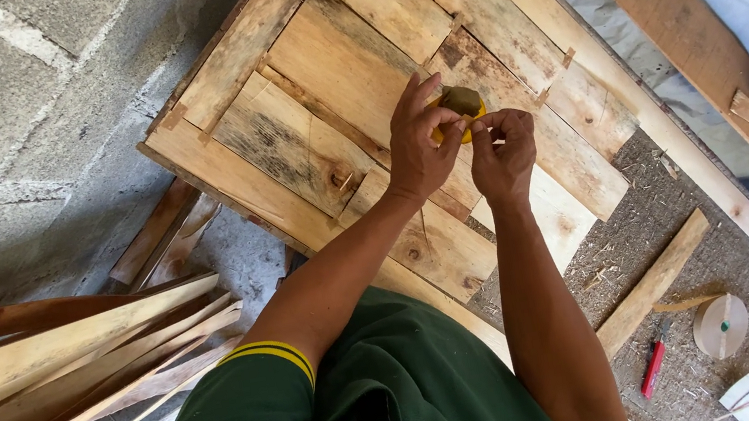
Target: Fitting and trimming small wooden slats together into a frame on a workbench.
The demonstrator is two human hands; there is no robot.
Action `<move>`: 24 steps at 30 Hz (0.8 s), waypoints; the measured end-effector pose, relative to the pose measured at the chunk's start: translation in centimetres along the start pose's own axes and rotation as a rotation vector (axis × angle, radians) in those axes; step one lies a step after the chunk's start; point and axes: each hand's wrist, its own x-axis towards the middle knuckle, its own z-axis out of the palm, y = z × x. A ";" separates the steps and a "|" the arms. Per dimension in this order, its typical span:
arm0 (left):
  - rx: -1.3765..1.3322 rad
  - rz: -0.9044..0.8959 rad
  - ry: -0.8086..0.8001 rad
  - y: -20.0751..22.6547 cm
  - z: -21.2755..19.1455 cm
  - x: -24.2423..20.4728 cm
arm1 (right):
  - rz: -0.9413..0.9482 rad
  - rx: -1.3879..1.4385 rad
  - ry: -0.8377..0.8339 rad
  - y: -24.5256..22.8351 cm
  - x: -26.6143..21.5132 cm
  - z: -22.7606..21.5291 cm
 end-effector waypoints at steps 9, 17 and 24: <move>0.073 -0.044 0.099 -1.3 1.0 0.0 | 0.047 -0.107 0.067 0.8 0.1 0.3; 0.031 -0.171 0.047 -0.6 0.8 0.3 | 0.025 -0.091 -0.007 1.2 1.6 1.4; 0.120 -0.115 0.113 -0.4 1.0 0.7 | 0.144 -0.086 -0.036 1.8 2.3 1.9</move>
